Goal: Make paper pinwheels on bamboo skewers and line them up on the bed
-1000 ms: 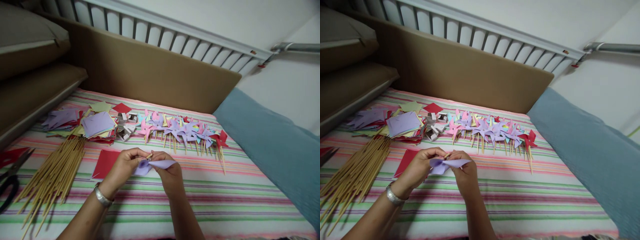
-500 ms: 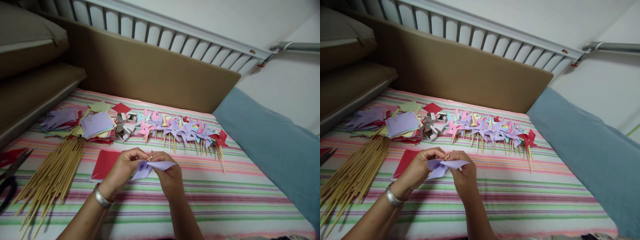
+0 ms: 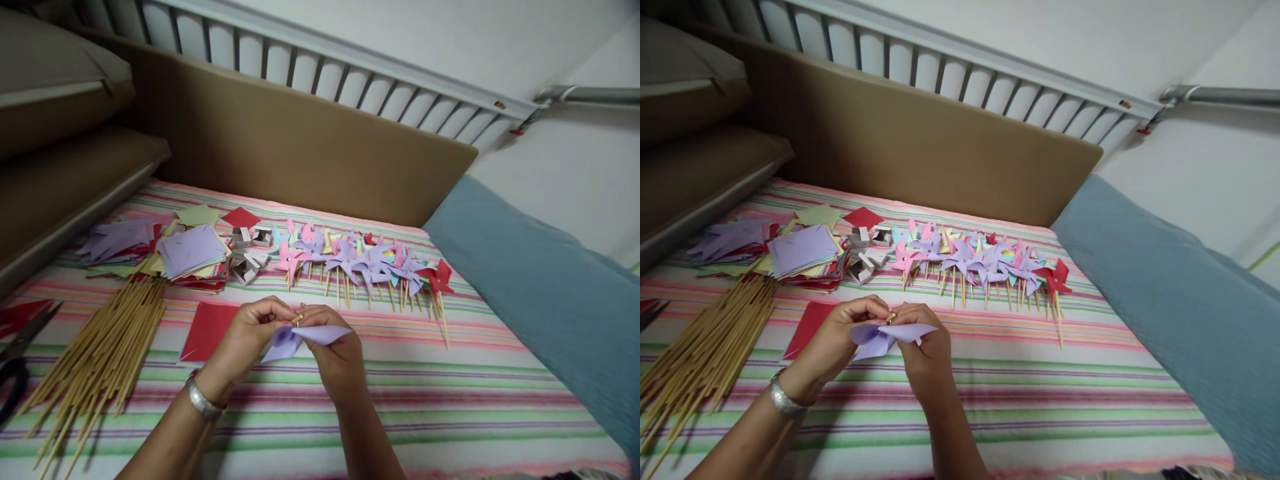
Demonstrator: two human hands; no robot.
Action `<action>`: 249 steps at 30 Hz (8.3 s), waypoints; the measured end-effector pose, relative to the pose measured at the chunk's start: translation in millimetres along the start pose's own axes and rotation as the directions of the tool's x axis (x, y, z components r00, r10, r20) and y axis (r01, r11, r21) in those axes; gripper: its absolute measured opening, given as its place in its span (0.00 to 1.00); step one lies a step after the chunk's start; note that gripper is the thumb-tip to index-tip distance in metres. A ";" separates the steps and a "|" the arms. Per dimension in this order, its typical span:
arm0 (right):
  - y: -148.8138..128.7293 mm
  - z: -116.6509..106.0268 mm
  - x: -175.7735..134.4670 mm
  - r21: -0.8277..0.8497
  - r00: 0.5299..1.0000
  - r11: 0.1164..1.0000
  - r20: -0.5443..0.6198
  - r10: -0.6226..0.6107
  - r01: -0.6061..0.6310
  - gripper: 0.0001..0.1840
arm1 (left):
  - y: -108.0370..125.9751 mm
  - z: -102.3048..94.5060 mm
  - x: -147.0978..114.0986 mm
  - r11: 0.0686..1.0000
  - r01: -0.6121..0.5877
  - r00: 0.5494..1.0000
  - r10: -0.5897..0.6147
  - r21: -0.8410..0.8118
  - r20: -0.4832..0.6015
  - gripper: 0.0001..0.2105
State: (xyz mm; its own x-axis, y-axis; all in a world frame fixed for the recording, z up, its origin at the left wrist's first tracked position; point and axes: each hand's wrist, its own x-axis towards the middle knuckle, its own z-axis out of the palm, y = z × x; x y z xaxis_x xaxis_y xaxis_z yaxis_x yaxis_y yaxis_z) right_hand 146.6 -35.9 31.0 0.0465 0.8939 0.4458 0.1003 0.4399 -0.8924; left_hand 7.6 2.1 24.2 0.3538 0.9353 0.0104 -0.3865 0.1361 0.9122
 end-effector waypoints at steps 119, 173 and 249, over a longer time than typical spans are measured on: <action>5.1 -3.8 4.5 0.142 0.886 0.878 -0.005 0.463 -0.457 0.09 | -12.7 -1.8 0.5 0.977 0.212 0.976 -0.213 -0.019 -0.048 0.10; 24.8 -7.1 -1.8 0.100 0.661 0.654 0.168 0.732 -0.750 0.13 | 14.3 -57.1 10.4 0.216 -0.274 0.729 0.682 0.937 0.056 0.09; 59.1 -270.5 -75.1 -0.180 0.487 0.748 -0.847 0.211 -0.638 0.13 | -70.3 -21.4 -0.4 0.218 -0.513 0.811 0.441 0.830 0.385 0.15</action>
State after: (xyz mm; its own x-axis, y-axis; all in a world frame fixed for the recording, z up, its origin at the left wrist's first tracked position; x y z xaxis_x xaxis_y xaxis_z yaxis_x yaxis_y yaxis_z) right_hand 417.9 -100.4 -36.5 0.8860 0.4554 0.0874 0.2247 -0.2568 -0.9400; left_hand 16.4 -0.9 -48.7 0.4445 0.6925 0.5681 0.4417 -0.7213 0.5335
